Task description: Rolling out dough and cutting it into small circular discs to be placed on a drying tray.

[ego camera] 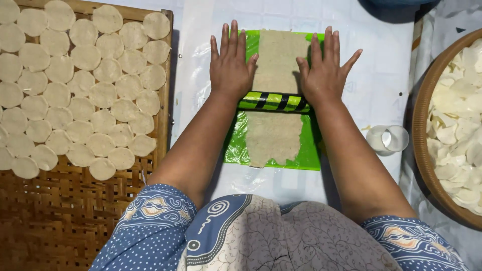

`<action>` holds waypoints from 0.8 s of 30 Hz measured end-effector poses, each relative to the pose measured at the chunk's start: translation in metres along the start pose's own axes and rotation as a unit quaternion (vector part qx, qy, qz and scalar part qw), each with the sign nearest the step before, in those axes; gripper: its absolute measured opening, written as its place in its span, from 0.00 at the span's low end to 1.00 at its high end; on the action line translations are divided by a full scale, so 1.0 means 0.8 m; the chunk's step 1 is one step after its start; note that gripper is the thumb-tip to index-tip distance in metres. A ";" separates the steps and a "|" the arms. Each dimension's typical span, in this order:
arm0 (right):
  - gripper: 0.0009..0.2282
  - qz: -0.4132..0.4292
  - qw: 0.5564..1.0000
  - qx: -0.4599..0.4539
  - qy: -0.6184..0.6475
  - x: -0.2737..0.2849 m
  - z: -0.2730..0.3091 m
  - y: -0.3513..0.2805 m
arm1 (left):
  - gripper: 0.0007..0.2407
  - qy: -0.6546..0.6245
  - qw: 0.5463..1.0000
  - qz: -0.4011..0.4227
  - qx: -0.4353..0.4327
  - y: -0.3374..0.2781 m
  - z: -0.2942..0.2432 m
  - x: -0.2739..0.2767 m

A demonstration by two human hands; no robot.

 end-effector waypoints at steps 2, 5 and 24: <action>0.30 0.016 1.000 -0.016 0.003 0.009 0.006 0.006 | 0.29 -0.003 1.000 0.007 0.005 0.004 -0.002 -0.001; 0.30 0.060 0.998 -0.036 -0.003 0.014 0.018 -0.008 | 0.29 -0.005 0.999 0.044 0.008 -0.014 -0.004 0.010; 0.29 0.109 0.993 0.051 -0.006 0.014 0.037 -0.228 | 0.23 -0.072 0.996 0.008 -0.057 -0.239 -0.029 0.030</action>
Point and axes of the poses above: each hand's wrist, its own y-axis towards the middle knuckle, its own x-axis out of the back of the hand, z = x × y, the point moved 4 cm from there along y, towards the middle knuckle, and after that the axes turned 8 degrees about y, right-handed, at the moved point
